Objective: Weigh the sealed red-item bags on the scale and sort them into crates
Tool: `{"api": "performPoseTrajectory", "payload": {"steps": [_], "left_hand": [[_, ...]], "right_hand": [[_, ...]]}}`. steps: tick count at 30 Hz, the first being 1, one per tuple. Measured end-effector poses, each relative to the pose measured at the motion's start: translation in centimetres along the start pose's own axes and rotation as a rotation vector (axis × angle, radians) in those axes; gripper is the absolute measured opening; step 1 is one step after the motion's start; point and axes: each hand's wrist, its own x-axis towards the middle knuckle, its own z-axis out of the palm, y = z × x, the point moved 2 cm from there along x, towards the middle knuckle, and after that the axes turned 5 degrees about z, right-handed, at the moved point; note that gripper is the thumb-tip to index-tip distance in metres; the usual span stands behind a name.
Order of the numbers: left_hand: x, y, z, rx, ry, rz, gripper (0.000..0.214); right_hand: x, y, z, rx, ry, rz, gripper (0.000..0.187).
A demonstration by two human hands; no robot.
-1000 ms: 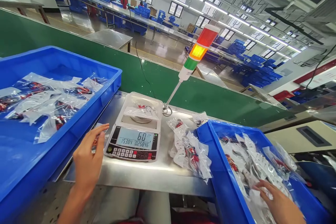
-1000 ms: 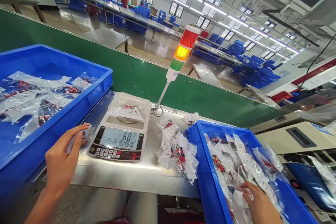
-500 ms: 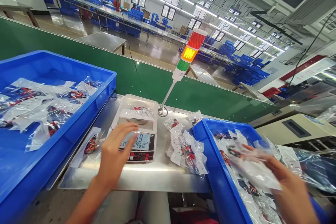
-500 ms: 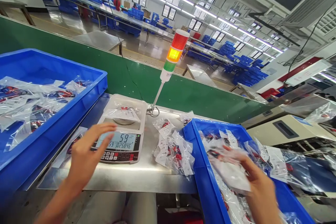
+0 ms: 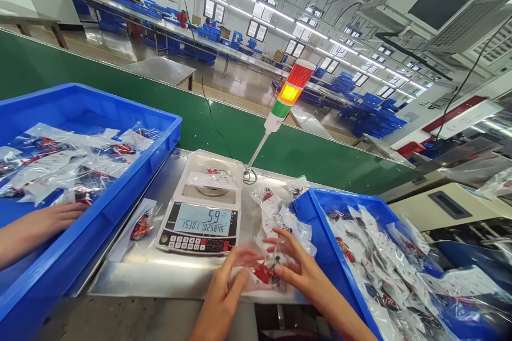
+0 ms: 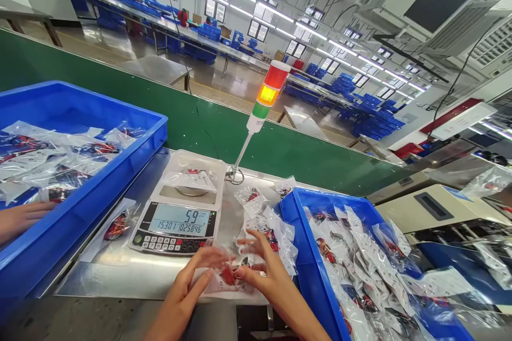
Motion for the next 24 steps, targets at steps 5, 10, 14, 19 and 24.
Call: {"api": "performPoseTrajectory", "payload": {"steps": [5,10,14,19,24], "left_hand": [[0.1,0.4,0.9,0.192,0.048,0.083,0.035],[2.1,2.2,-1.2,0.404,0.17,0.253,0.032],[6.1,5.9,-6.0,0.784,0.256,0.646,0.033],[11.6,8.4,-8.7,1.233,0.088,0.767,0.026],[12.9,11.8,-9.7,1.176,0.352,0.711,0.03]], "right_hand": [[-0.8,1.6,-0.1,0.212,-0.023,0.076,0.044],[-1.7,2.1,-2.3,0.18,0.27,0.053,0.045],[-2.0,0.8,-5.1,0.166,0.434,0.015,0.048],[-1.5,-2.5,-6.5,0.143,0.574,-0.11,0.049],[1.8,-7.5,-5.4,0.16,0.573,-0.353,0.039]]}}
